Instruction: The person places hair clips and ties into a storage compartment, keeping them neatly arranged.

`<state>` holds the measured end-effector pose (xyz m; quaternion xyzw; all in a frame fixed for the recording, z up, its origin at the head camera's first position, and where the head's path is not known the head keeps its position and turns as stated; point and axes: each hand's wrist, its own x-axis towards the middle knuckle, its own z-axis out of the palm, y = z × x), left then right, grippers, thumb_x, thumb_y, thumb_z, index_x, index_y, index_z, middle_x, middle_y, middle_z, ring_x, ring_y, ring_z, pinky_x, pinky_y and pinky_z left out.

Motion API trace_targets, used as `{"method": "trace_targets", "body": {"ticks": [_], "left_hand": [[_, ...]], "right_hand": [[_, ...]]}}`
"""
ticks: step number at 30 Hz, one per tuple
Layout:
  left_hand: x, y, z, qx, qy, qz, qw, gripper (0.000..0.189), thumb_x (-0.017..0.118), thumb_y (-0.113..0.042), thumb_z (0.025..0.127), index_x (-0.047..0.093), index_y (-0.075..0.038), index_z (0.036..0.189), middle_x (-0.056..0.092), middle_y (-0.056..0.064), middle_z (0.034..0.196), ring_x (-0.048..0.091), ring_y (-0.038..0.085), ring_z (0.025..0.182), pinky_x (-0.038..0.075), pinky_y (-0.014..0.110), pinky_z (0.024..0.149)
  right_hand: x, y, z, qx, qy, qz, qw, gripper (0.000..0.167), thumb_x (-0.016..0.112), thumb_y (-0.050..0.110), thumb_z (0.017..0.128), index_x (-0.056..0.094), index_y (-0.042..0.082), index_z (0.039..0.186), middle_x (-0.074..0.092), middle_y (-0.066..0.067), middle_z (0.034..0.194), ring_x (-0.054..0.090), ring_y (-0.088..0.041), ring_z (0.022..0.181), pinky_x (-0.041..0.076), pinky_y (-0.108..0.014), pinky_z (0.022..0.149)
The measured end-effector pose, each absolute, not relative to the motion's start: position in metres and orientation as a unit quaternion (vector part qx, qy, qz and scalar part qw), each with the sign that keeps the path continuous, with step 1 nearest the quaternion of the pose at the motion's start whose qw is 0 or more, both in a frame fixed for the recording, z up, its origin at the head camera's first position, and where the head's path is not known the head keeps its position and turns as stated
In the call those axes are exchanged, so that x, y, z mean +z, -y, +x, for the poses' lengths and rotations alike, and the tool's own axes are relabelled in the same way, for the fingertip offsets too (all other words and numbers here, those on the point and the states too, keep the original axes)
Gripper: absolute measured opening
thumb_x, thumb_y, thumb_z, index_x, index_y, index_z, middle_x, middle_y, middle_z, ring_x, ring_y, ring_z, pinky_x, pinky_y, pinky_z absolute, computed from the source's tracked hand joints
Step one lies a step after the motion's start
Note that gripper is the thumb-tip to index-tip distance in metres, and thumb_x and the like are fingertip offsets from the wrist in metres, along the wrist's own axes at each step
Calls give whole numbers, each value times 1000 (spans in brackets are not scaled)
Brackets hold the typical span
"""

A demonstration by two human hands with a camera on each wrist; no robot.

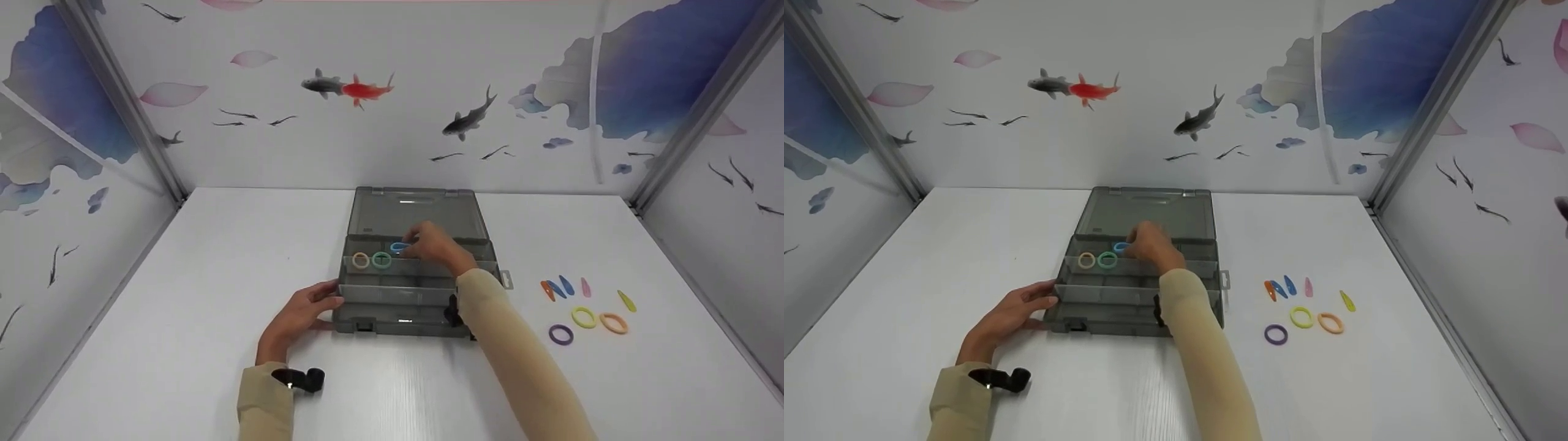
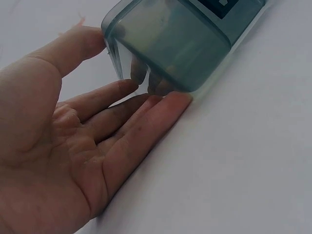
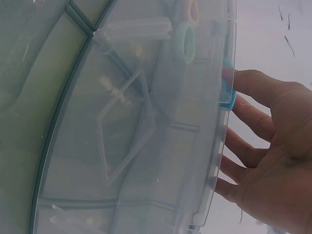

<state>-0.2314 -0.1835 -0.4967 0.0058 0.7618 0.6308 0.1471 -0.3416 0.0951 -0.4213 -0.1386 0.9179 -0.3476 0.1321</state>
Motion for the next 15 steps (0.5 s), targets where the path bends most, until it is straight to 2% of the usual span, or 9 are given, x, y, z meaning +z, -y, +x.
{"method": "trace_targets", "body": {"ticks": [6,15], "left_hand": [[-497,182,-232,633,-758,14,155,64,67,-28,97,42,-8,152,42,20,156,49,37,138,59,43,91],[-499,182,-232,636,-757,2,150,62,67,-26,96,44,-10,151,43,18,157,51,35,136,59,44,91]], "right_hand": [[-423,-97,-343,-325,-925,-144,133,37,73,18,91,67,-1,123,63,-19,133,63,-33,120,53,-47,102],[-423,-104,-345,-336,-915,-158,157,46,72,21,93,62,2,134,58,-18,142,54,-34,134,48,-49,109]]}}
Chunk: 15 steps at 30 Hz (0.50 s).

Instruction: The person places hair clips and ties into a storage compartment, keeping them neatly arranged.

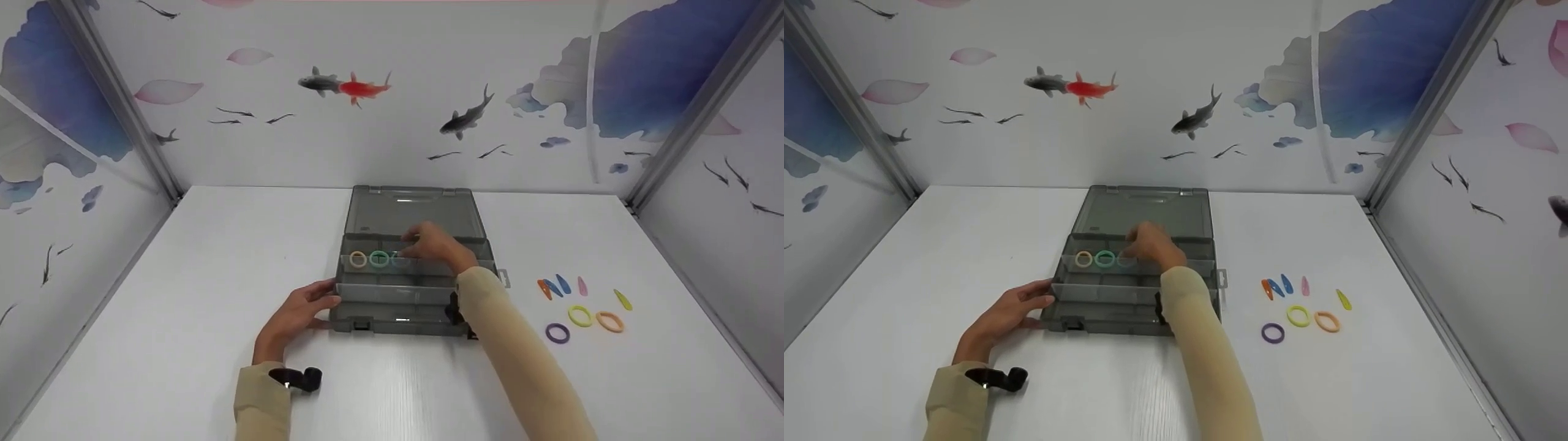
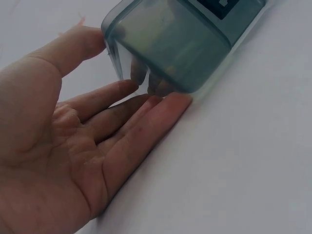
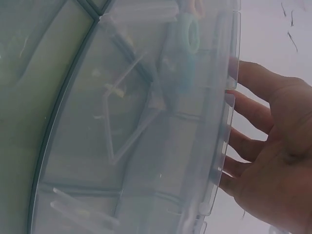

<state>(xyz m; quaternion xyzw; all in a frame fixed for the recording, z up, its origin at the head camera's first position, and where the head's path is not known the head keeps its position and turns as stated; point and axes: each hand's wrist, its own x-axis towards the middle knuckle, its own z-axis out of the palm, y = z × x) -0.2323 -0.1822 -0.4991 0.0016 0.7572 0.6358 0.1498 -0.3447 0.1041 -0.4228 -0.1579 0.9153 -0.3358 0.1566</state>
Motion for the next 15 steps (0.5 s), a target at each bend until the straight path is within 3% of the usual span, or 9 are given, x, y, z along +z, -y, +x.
{"method": "trace_targets", "body": {"ticks": [7,12,15], "left_hand": [[-499,182,-233,638,-754,8,154,64,67,-26,96,43,-9,152,43,19,156,50,35,137,59,43,91],[-499,183,-233,637,-755,7,154,64,67,-27,96,42,-9,152,41,18,157,49,36,138,59,43,92],[-499,184,-232,638,-755,5,152,64,67,-27,96,42,-9,152,41,19,158,49,36,138,59,43,92]], "right_hand": [[-416,-118,-345,-344,-908,-186,153,46,69,24,95,62,3,136,65,-18,134,62,-31,122,50,-51,105],[-406,-127,-340,-334,-906,-228,123,45,67,26,96,63,5,135,56,-17,146,46,-37,141,41,-55,113],[-397,-133,-334,-342,-900,-248,109,43,68,26,96,64,7,134,56,-15,147,43,-36,143,39,-56,115]]}}
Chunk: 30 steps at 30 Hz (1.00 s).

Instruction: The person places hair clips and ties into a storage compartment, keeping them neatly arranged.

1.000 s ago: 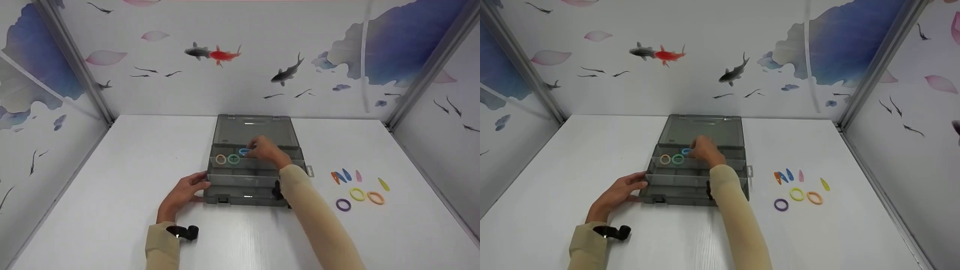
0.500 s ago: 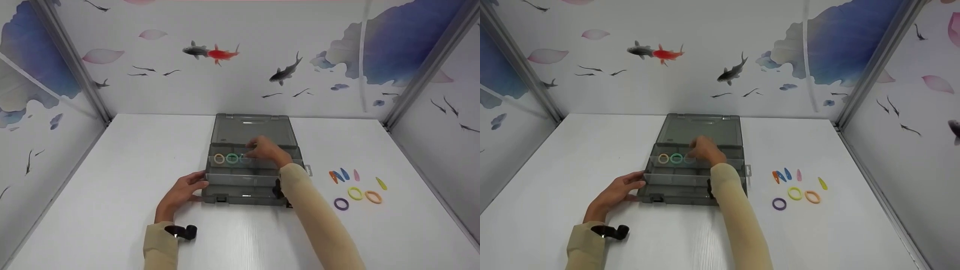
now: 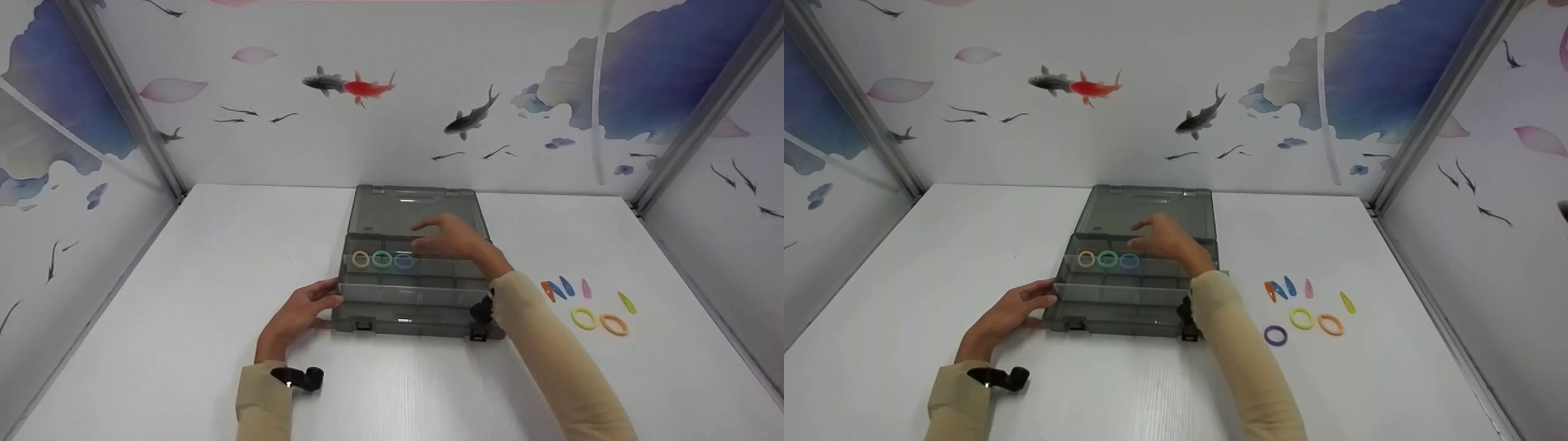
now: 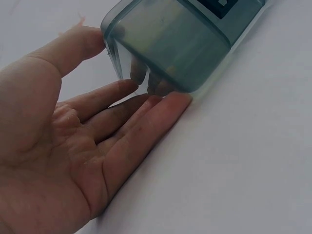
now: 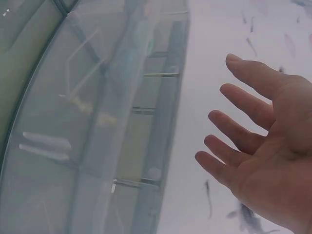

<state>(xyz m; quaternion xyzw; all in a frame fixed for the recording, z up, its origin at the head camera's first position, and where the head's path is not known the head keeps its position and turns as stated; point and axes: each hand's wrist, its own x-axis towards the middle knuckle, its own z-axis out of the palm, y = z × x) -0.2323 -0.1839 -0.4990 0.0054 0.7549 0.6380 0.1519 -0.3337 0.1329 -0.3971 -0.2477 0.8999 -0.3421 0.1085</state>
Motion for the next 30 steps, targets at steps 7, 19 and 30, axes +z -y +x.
{"method": "trace_targets", "body": {"ticks": [7,19,30], "left_hand": [[-499,183,-232,640,-753,6,153,63,67,-26,96,43,-8,152,42,19,157,49,36,138,59,44,92],[-497,181,-231,637,-756,2,152,62,66,-23,97,43,-8,152,40,19,158,46,38,141,59,46,92],[-496,182,-231,633,-759,2,151,63,66,-24,97,41,-8,153,37,18,160,43,39,143,58,45,93]], "right_hand": [[-379,-154,-305,-381,-883,-258,90,42,68,28,96,64,13,135,57,-10,145,52,-32,137,48,-50,109],[-369,-192,-258,-388,-881,-273,10,39,71,25,94,66,11,130,63,-9,135,57,-30,129,49,-52,107],[-386,-241,-235,-423,-873,-241,-31,34,72,21,94,69,16,127,65,-5,131,62,2,110,52,-15,93]]}}
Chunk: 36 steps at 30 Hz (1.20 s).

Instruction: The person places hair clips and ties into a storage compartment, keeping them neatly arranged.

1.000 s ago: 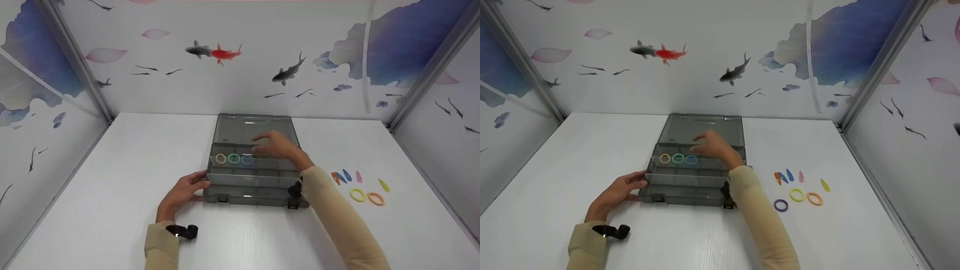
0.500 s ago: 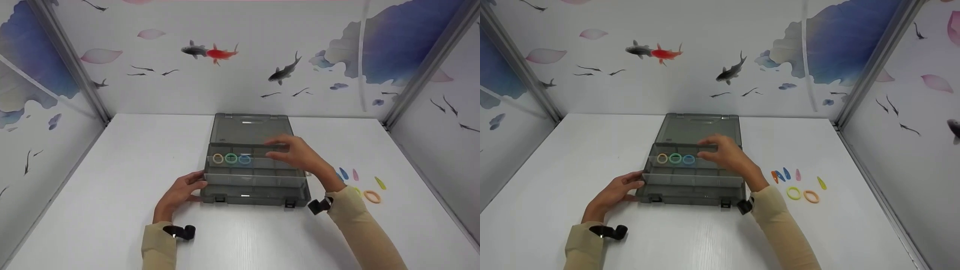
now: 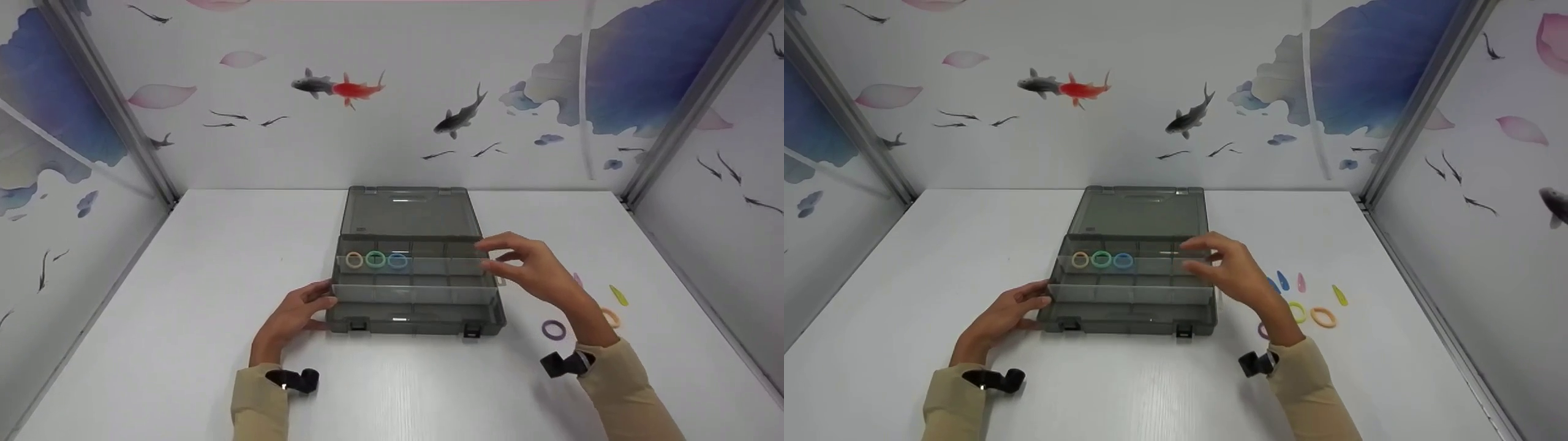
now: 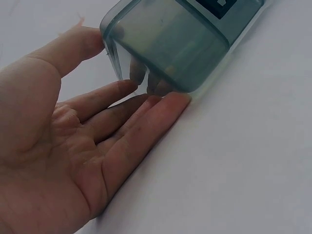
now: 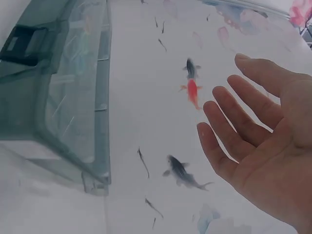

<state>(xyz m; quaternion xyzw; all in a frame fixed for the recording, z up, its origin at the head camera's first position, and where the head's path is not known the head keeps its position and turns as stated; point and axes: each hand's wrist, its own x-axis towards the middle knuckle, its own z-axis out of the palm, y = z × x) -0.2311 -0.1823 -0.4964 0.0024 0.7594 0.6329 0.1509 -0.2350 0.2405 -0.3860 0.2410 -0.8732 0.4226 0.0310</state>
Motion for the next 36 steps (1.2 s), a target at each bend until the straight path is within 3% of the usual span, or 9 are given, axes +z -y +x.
{"method": "trace_targets", "body": {"ticks": [8,17,26,29,32,34,36], "left_hand": [[-496,183,-231,623,-768,-4,148,65,67,-25,96,41,-7,153,38,18,159,44,38,142,59,43,93],[-494,184,-232,622,-768,4,150,65,68,-27,96,41,-8,153,37,17,160,43,38,143,58,44,94],[-499,182,-230,624,-767,-2,150,63,67,-25,97,42,-9,153,39,18,159,45,38,142,58,45,93],[-499,182,-229,624,-767,-5,150,64,67,-25,96,42,-9,153,39,18,159,43,38,143,58,44,94],[-498,182,-229,624,-767,-3,150,64,66,-25,97,40,-8,153,38,18,160,42,39,144,58,44,94],[-497,183,-229,623,-768,1,148,65,66,-25,97,40,-6,153,37,19,160,42,39,143,59,44,93],[-496,182,-230,623,-769,4,144,64,66,-24,97,40,-6,153,38,20,159,42,40,143,59,44,92]], "right_hand": [[-417,-279,-232,448,872,199,7,31,72,25,94,71,17,123,67,-6,128,62,6,106,55,-19,90],[-442,-323,-230,440,877,193,29,27,73,19,92,72,16,119,69,-1,123,62,5,107,52,-13,89],[-450,-354,-225,396,906,148,10,33,71,28,95,70,14,124,63,-8,136,55,9,111,47,-11,92],[-454,-359,-225,381,913,146,2,35,71,30,94,70,14,125,61,-9,139,50,15,111,49,-17,95],[-459,-363,-225,369,918,144,-12,38,73,32,92,69,14,126,59,-10,142,44,21,113,49,-34,102],[-462,-365,-226,361,921,144,-23,41,75,33,91,69,14,127,58,-10,143,46,12,120,47,-47,105],[-466,-367,-226,366,919,146,-35,43,78,31,88,69,13,126,57,-13,142,46,-7,134,42,-58,106]]}}
